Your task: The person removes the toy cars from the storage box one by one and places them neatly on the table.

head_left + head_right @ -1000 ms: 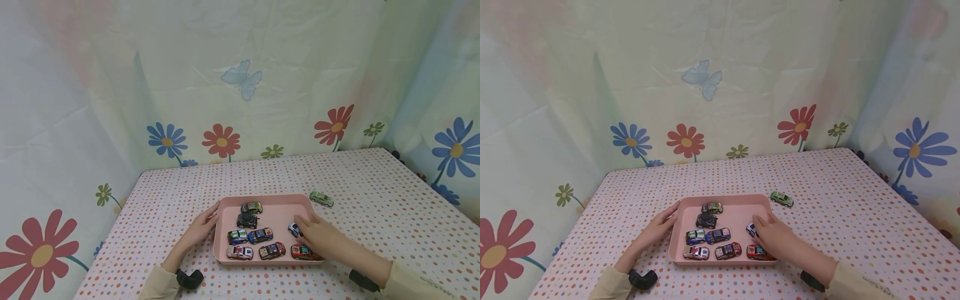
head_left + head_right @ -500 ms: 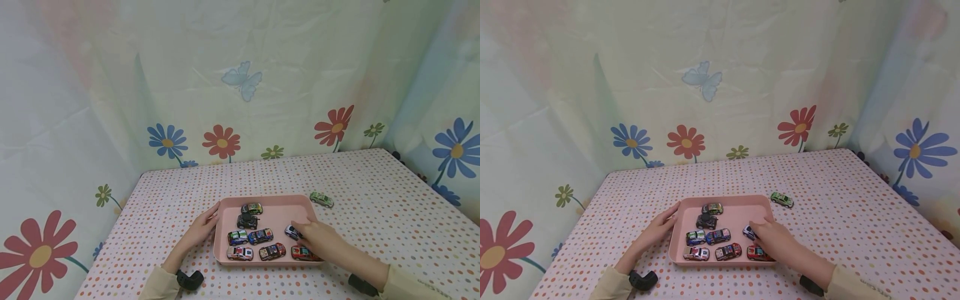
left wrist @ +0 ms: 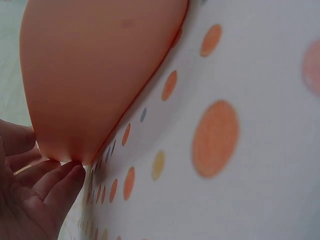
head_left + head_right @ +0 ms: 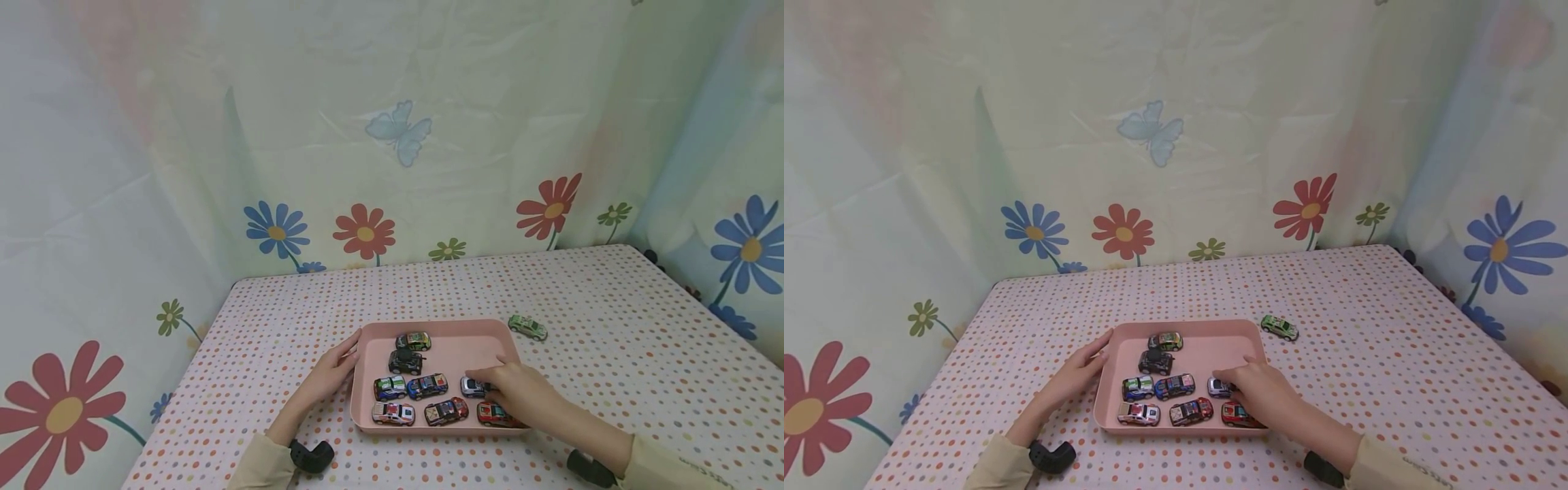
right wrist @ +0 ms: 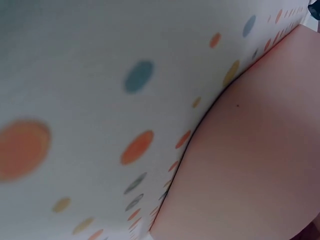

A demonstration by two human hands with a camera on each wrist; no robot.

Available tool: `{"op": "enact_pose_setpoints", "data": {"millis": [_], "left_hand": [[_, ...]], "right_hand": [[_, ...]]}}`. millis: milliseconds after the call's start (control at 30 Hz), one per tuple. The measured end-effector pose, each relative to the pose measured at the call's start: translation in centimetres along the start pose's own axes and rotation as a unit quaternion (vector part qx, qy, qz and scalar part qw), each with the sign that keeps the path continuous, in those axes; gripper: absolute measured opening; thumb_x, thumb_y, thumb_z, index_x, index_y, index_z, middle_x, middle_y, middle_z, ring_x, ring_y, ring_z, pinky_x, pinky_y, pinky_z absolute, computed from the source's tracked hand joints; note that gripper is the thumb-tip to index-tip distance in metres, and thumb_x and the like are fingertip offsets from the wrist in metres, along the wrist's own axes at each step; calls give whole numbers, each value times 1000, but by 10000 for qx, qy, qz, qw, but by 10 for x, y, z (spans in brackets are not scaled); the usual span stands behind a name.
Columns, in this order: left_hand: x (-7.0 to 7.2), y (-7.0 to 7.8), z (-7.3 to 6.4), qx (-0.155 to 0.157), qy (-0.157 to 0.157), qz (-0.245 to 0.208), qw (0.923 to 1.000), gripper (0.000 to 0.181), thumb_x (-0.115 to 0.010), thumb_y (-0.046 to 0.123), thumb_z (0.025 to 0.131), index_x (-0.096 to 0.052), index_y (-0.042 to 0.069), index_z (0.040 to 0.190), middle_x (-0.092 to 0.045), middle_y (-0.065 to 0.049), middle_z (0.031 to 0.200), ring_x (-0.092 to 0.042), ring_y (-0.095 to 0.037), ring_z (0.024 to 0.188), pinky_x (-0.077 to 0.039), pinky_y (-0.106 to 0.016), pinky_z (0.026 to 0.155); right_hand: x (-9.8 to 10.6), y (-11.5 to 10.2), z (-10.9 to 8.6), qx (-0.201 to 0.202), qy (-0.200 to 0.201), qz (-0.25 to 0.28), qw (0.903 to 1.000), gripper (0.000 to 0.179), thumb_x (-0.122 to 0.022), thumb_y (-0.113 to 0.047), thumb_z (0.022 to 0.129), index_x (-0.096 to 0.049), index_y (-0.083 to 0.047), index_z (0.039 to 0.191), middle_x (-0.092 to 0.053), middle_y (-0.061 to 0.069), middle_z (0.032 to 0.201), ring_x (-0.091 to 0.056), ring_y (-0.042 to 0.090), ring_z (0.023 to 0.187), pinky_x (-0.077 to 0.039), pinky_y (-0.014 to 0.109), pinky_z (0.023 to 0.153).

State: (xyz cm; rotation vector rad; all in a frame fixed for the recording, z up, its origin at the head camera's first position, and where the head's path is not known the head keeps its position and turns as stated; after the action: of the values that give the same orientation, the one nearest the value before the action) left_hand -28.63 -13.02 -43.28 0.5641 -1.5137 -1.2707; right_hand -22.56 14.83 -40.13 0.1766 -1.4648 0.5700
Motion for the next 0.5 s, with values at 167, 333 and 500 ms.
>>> {"op": "enact_pose_setpoints", "data": {"millis": [167,333,500], "left_hand": [[-1,4,-1,46,-8,20,10000,48,-39,9,102,-24,-1,146,-32,-25,144,-57,-38,101,-52,-31,76],[-2,24,-7,55,-23,48,10000,47,-39,5,101,-24,-6,144,-26,-28,145,-43,-43,120,-39,-44,96],[-1,6,-2,97,-20,6,10000,48,-40,11,102,-26,1,147,-25,-22,148,-44,-37,122,-41,-39,96]], "right_hand": [[2,-2,0,126,91,170,9997,39,-75,6,71,-72,-10,106,-70,3,98,-65,23,89,-47,46,87],[7,-3,-1,397,268,312,9984,40,-74,8,69,-72,-9,105,-69,3,99,-64,25,88,-54,39,70],[13,0,0,294,325,349,9984,40,-74,5,71,-71,-10,108,-69,4,100,-64,26,90,-53,43,74]]}}
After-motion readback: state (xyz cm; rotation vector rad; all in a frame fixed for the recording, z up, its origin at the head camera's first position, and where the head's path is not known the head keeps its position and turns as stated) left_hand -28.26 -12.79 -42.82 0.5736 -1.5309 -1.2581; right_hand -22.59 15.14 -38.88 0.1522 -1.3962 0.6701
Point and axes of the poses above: each hand's wrist, its own z-axis towards the middle knuckle, its own x-axis out of the back of the hand, y = z × x, the point moved 6 cm from there along z, towards the middle knuckle
